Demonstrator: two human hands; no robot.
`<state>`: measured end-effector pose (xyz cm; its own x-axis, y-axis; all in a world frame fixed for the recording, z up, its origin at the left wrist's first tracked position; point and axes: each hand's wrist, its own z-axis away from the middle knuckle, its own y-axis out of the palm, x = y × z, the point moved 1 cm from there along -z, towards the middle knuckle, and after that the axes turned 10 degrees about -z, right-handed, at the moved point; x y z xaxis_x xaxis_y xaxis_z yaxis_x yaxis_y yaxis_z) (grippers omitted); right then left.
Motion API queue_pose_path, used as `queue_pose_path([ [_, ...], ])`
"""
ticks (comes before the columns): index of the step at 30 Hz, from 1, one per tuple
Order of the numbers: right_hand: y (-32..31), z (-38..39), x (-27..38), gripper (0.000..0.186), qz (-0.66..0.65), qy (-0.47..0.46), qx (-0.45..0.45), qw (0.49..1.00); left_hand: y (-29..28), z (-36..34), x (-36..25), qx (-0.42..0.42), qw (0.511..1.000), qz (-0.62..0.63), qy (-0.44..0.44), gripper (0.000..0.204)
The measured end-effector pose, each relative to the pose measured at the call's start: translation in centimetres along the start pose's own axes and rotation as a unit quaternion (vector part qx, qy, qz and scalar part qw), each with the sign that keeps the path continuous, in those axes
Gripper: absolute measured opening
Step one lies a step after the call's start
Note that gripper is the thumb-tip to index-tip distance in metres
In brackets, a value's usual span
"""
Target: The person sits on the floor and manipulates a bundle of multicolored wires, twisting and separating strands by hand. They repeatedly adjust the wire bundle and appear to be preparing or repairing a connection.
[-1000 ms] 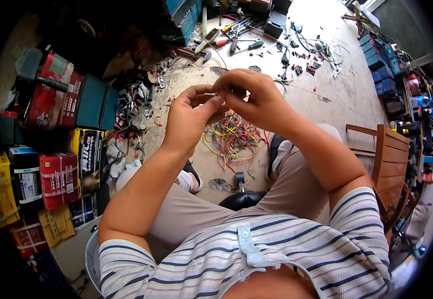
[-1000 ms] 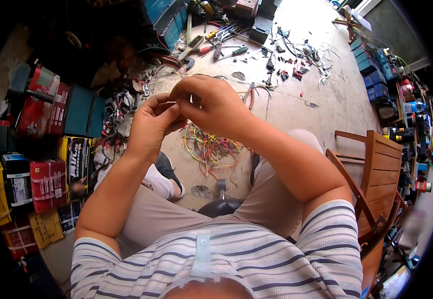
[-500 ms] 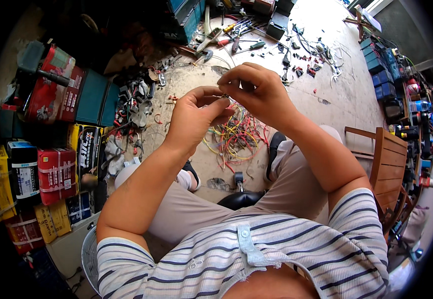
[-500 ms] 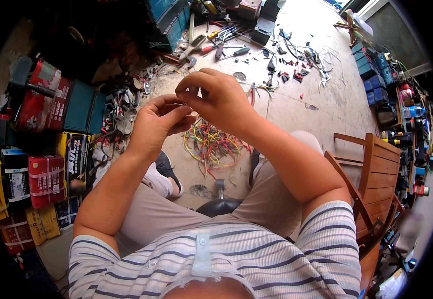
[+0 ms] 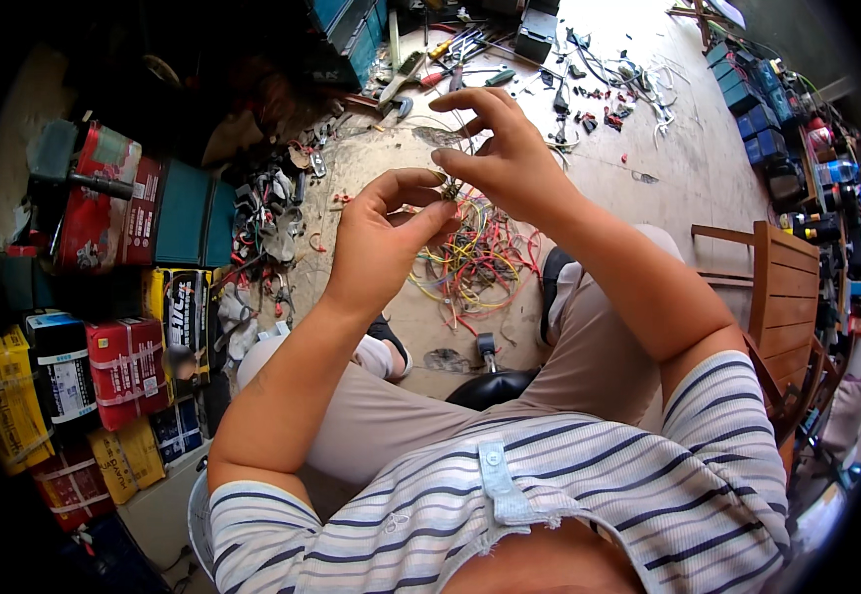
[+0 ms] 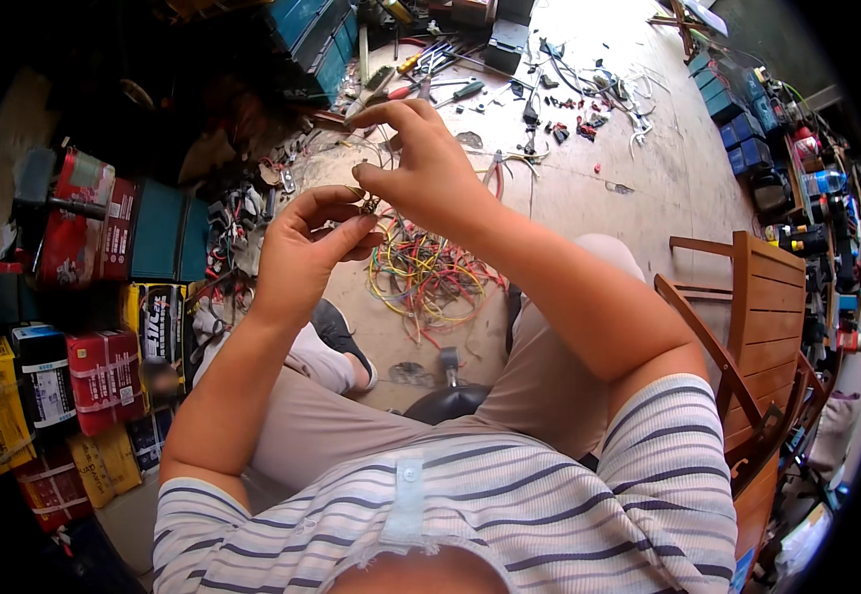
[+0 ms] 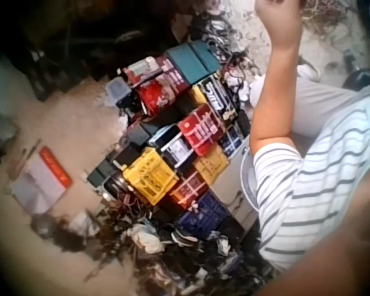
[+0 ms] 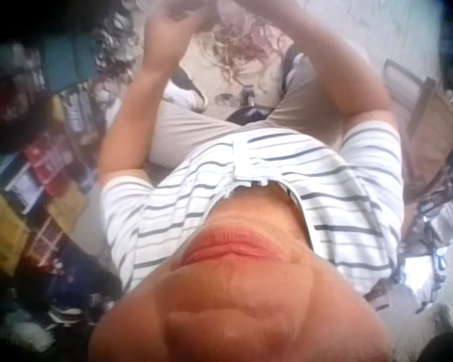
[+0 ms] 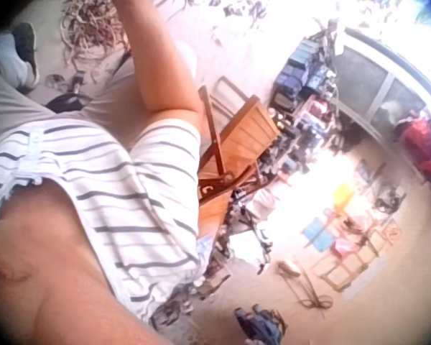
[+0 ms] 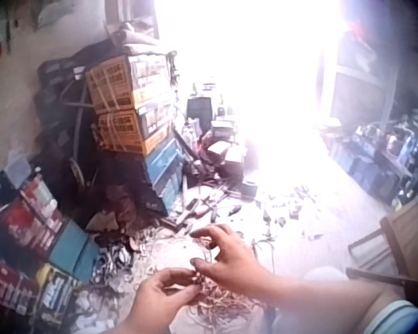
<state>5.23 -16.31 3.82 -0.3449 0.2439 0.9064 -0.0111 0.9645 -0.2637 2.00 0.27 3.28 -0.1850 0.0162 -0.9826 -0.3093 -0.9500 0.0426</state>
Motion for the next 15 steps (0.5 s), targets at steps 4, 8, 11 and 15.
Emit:
queue_pose_path([
  [4, -0.21, -0.45, -1.37, 0.051, -0.118, 0.127, 0.04, 0.984, 0.19, 0.06, -0.02, 0.018, 1.0, -0.013, 0.01, 0.027],
  [8, -0.44, -0.57, -0.89, 0.054, -0.232, 0.195, 0.058, 0.951, 0.45, 0.17, -0.28, 0.02, 1.0, 0.02, -0.01, 0.029],
  [11, -0.56, -0.59, -0.69, 0.054, -0.26, 0.207, 0.066, 0.941, 0.55, 0.21, -0.31, 0.031, 0.999, 0.018, -0.004, 0.029],
  [15, -0.21, -0.45, -1.21, 0.054, -0.236, 0.213, 0.062, 0.946, 0.66, 0.29, -0.05, 0.048, 0.999, 0.005, 0.0, 0.03],
])
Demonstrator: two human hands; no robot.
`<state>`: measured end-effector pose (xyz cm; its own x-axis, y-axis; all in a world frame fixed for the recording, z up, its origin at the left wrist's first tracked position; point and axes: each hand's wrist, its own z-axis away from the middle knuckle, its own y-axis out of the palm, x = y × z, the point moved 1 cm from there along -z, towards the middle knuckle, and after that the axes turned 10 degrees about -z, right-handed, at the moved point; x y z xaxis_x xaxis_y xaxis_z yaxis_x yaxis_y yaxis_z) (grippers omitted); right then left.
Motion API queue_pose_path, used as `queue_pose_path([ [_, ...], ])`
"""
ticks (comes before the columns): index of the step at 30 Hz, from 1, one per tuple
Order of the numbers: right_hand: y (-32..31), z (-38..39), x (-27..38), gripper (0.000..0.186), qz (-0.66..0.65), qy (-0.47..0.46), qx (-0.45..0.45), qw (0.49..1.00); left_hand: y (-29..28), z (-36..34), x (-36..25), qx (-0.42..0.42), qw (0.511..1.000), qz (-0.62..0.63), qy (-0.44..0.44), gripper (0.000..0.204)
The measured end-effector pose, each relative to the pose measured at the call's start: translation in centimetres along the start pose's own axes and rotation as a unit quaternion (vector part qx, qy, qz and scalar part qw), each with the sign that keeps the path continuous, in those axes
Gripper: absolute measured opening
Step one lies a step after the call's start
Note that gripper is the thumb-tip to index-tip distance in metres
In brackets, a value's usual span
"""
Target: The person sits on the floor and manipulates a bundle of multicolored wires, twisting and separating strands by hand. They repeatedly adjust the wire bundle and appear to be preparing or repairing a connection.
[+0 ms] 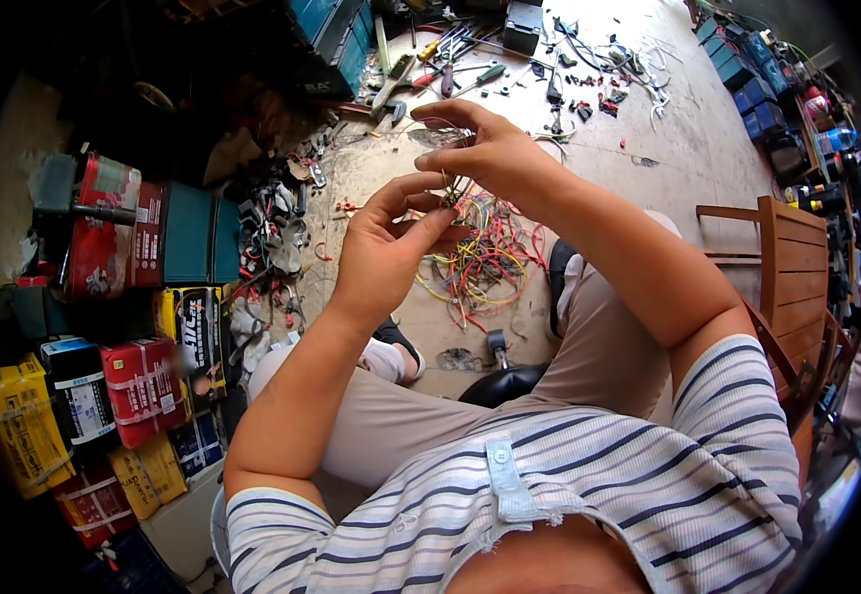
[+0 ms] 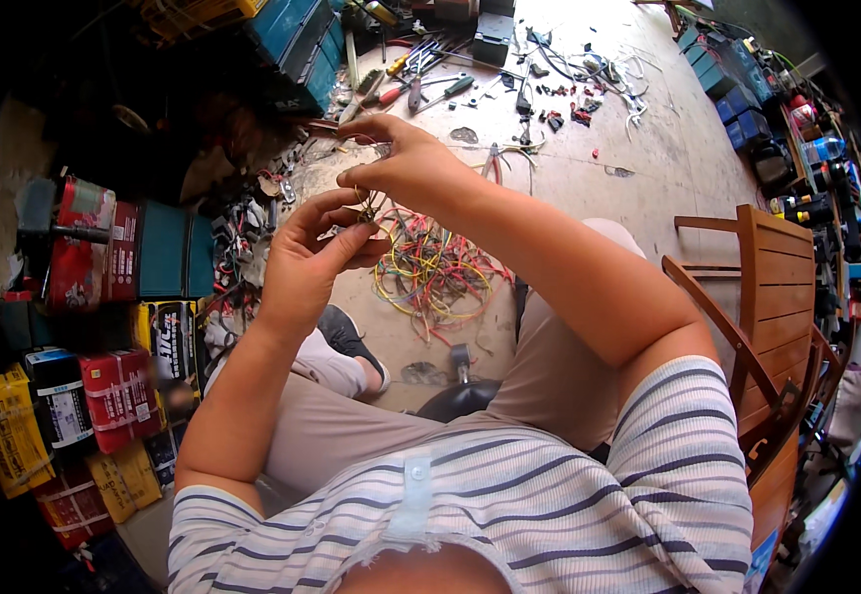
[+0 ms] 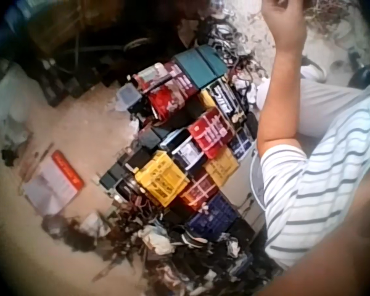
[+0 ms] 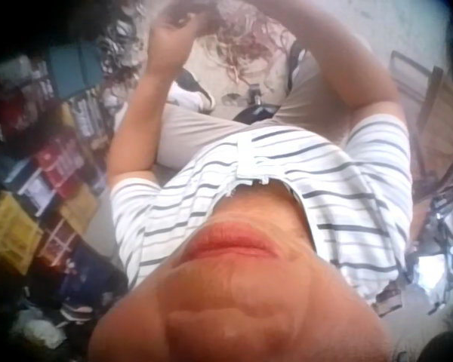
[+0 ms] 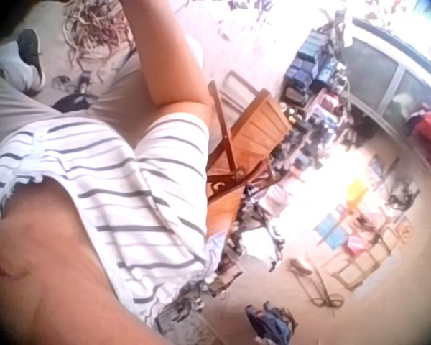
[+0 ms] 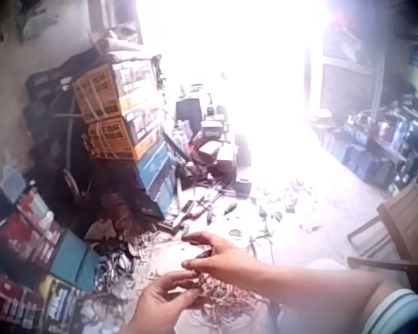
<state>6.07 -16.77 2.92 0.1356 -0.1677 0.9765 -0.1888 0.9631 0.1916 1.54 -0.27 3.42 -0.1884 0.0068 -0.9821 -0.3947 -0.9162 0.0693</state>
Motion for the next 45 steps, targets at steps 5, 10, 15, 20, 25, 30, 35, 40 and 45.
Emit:
queue_pose_path([
  [5, 0.0, -0.2, 0.5, 0.048, 0.008, -0.057, -0.043, 0.997, -0.3, 0.0, -0.6, -0.014, 1.0, 0.019, -0.016, 0.031],
  [10, -0.1, 0.0, 0.5, 0.038, -0.038, -0.131, -0.117, 0.984, -1.6, -0.3, -0.6, -0.05, 0.99, 0.121, -0.047, 0.027],
  [15, 0.7, 0.6, -0.9, 0.03, 0.011, 0.028, 0.022, 0.999, -2.5, -0.2, -0.6, -0.039, 0.972, 0.227, -0.056, 0.024],
  [20, 1.5, 0.7, -0.7, 0.027, -0.028, 0.073, 0.036, 0.996, -2.7, -0.2, -0.5, -0.012, 0.963, 0.263, -0.064, 0.022],
  [25, 1.6, 0.7, -0.7, 0.025, -0.071, 0.072, 0.039, 0.994, -2.9, -0.2, 0.0, -0.005, 0.962, 0.265, -0.072, 0.02],
  [30, 1.7, 0.8, -0.7, 0.023, -0.083, 0.07, 0.031, 0.994, -2.7, -0.1, -0.2, -0.004, 0.96, 0.271, -0.07, 0.023],
  [35, 1.7, 0.8, -0.5, 0.019, -0.096, 0.071, 0.054, 0.991, -2.6, 0.0, 0.0, -0.011, 0.951, 0.299, -0.077, 0.025],
  [40, 1.2, 0.6, -0.8, 0.014, -0.085, 0.077, 0.07, 0.991, -2.4, 0.0, -0.5, -0.017, 0.945, 0.315, -0.085, 0.026],
  [45, 1.2, 0.4, -1.5, 0.024, 0.029, -0.033, 0.034, 0.998, -2.6, -0.1, -0.5, -0.043, 0.959, 0.267, -0.085, 0.022],
])
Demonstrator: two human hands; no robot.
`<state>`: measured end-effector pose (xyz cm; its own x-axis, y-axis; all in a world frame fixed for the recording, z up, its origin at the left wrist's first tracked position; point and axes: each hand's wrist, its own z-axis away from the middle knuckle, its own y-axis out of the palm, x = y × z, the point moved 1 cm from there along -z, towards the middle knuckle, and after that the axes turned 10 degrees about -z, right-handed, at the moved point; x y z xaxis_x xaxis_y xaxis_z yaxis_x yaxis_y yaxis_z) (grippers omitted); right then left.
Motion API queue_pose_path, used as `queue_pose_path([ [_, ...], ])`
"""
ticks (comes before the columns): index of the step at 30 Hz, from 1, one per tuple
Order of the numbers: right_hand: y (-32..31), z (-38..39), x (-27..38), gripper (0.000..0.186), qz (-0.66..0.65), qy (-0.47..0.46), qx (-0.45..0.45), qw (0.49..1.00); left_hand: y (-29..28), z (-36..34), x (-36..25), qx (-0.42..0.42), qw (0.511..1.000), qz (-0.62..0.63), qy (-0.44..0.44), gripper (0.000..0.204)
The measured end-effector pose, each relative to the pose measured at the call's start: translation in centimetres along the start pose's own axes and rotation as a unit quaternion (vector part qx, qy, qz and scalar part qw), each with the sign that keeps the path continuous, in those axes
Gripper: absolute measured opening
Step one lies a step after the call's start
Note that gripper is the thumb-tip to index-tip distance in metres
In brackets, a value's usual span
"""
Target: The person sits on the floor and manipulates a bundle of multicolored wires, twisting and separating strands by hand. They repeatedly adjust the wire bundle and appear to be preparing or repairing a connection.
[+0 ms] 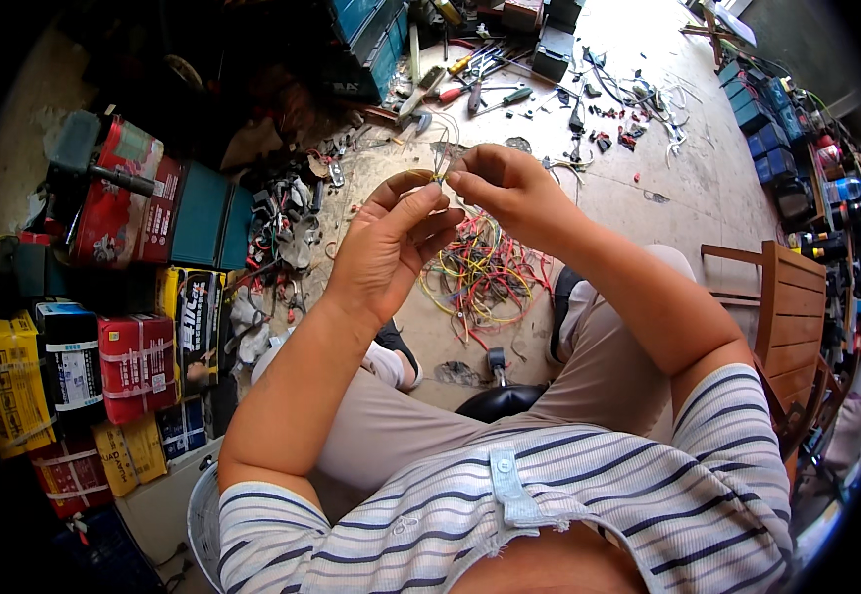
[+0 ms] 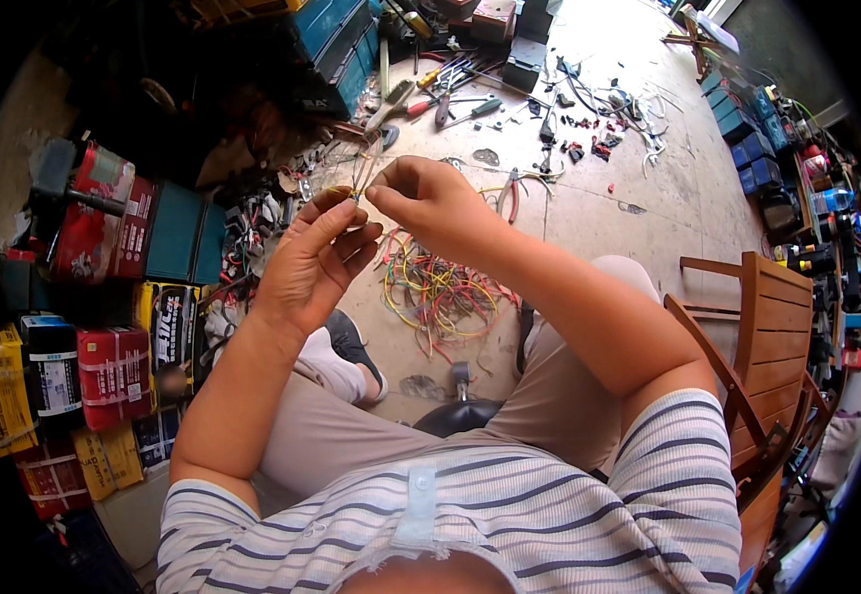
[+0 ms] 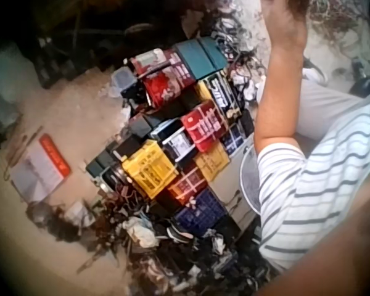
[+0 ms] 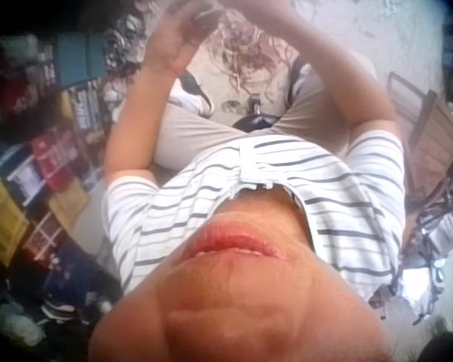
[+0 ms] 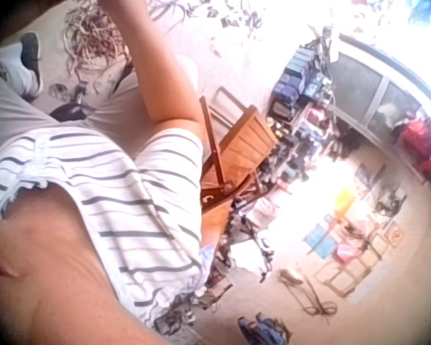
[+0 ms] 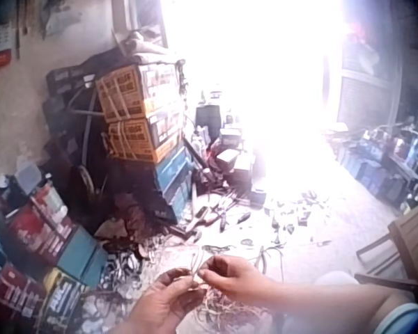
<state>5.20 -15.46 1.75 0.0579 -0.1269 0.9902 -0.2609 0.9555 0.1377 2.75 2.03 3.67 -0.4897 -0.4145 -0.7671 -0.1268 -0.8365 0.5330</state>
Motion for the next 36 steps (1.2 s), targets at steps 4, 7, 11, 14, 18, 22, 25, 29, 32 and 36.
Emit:
queue_pose_path([
  [4, 0.7, 0.6, 1.2, 0.025, 0.052, -0.04, -0.003, 0.998, 0.0, 0.0, 0.1, -0.022, 0.996, -0.074, 0.04, 0.016],
  [7, 0.8, 0.7, 1.1, 0.025, 0.043, -0.052, -0.001, 0.998, 0.5, 0.1, -0.1, -0.046, 0.987, -0.138, 0.073, 0.015],
  [11, 0.7, 0.7, 1.3, 0.026, 0.062, -0.035, 0.01, 0.997, 0.6, 0.3, -0.2, -0.053, 0.987, -0.128, 0.081, 0.014],
  [14, 0.7, 0.6, 1.0, 0.025, 0.039, -0.027, 0.016, 0.999, 0.5, 0.4, -0.3, -0.051, 0.987, -0.127, 0.081, 0.013],
  [18, 0.9, 0.7, 1.4, 0.017, 0.0, -0.002, 0.043, 0.999, 0.5, 0.4, -0.2, -0.048, 0.986, -0.14, 0.078, 0.015],
  [22, 0.7, 0.5, 0.7, 0.016, -0.026, 0.005, 0.047, 0.999, 0.2, 0.2, 0.1, -0.04, 0.983, -0.166, 0.075, 0.016],
  [25, 0.5, 0.4, 0.6, 0.015, -0.026, 0.004, 0.051, 0.998, 0.3, 0.4, 0.0, -0.048, 0.981, -0.17, 0.082, 0.016],
  [29, 0.4, 0.5, 0.9, 0.015, -0.01, 0.015, 0.05, 0.999, 0.3, 0.2, 0.0, -0.064, 0.981, -0.172, 0.069, 0.014],
  [32, 0.4, 0.6, 1.2, 0.016, -0.048, 0.035, 0.057, 0.997, 0.4, 0.4, -0.3, -0.067, 0.988, -0.131, 0.057, 0.013],
  [36, 0.8, 0.5, 1.4, 0.017, -0.047, -0.031, 0.068, 0.996, -0.4, 0.4, -0.5, -0.048, 0.998, -0.028, 0.008, 0.013],
])
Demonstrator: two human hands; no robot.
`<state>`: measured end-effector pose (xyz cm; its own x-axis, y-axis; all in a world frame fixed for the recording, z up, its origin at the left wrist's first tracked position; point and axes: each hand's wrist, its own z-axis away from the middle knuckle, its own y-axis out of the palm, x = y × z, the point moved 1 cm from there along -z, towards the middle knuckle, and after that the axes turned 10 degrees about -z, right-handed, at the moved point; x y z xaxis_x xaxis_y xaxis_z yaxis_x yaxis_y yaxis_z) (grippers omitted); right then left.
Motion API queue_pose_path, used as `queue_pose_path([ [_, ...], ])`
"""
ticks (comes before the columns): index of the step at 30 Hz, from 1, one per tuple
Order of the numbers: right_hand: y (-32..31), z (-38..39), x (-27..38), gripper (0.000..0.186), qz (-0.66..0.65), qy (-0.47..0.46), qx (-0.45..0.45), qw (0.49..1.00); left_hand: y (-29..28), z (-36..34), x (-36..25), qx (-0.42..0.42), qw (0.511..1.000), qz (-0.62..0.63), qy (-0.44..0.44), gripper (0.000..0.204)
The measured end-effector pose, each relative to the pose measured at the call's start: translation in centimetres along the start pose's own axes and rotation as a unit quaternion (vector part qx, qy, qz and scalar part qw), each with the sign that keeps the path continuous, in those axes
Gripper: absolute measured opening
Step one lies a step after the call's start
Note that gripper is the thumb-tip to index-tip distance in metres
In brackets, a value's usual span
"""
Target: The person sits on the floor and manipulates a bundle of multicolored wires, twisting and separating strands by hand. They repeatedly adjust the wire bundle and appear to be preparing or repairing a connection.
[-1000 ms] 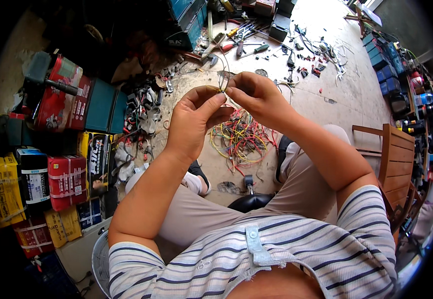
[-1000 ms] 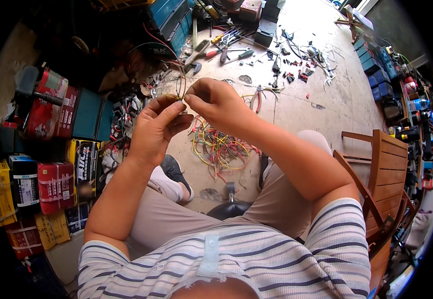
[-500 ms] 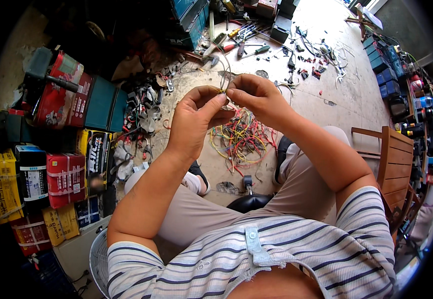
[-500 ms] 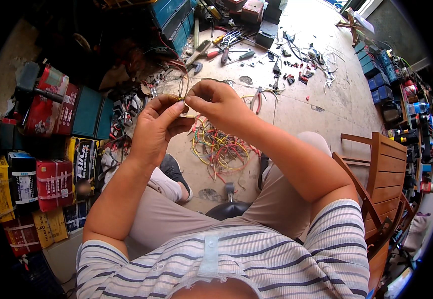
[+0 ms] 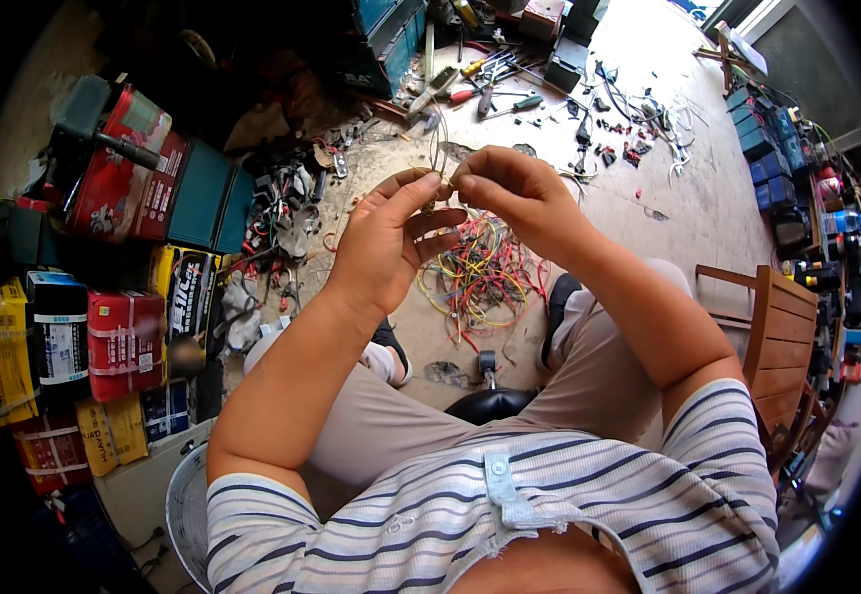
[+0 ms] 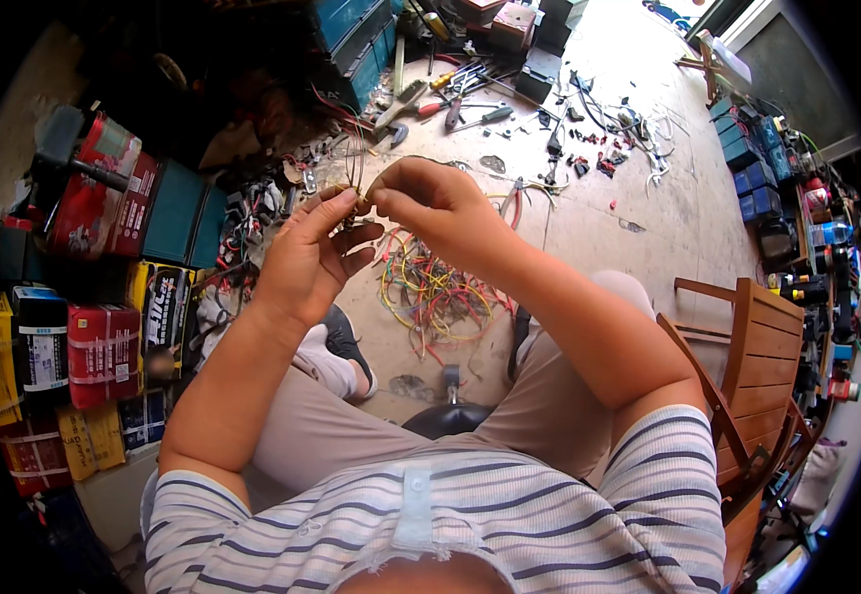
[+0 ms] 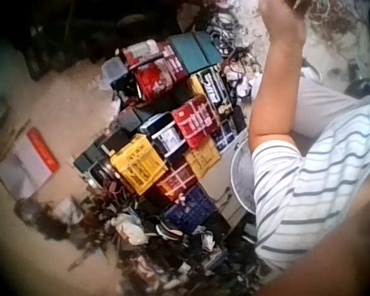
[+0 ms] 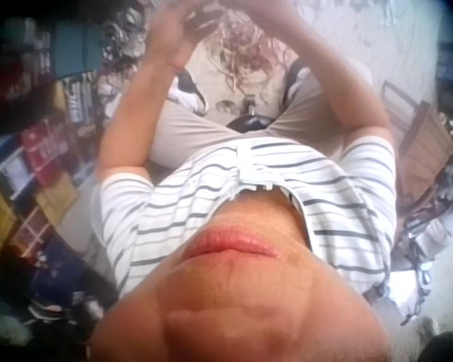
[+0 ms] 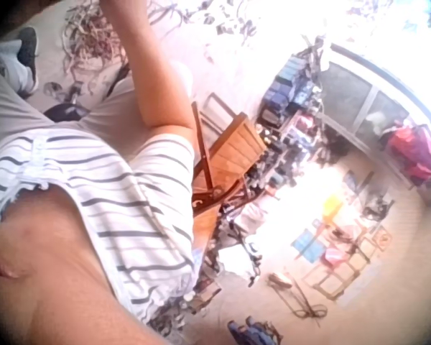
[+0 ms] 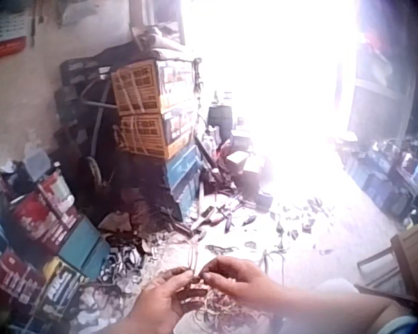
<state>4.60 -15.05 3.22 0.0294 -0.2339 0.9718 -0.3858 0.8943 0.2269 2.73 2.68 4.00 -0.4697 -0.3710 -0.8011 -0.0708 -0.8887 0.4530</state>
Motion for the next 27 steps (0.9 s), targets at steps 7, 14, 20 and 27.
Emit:
queue_pose_path([
  [7, 0.7, -0.1, 0.6, 0.011, 0.085, -0.137, 0.01, 0.987, -0.4, 0.6, -0.2, 0.063, 0.996, 0.038, -0.052, 0.014],
  [14, 0.7, -0.4, 1.6, 0.017, 0.22, -0.252, 0.057, 0.941, -0.1, 0.9, 0.2, 0.065, 0.99, 0.09, -0.085, 0.016],
  [20, 0.9, -0.4, 1.8, 0.018, 0.251, -0.272, 0.065, 0.927, -0.6, 0.9, -0.1, 0.08, 0.987, 0.112, -0.085, 0.011],
  [27, 0.5, -0.4, 1.9, 0.018, 0.27, -0.295, 0.075, 0.914, -0.2, 1.4, -0.1, 0.099, 0.983, 0.108, -0.106, 0.014],
])
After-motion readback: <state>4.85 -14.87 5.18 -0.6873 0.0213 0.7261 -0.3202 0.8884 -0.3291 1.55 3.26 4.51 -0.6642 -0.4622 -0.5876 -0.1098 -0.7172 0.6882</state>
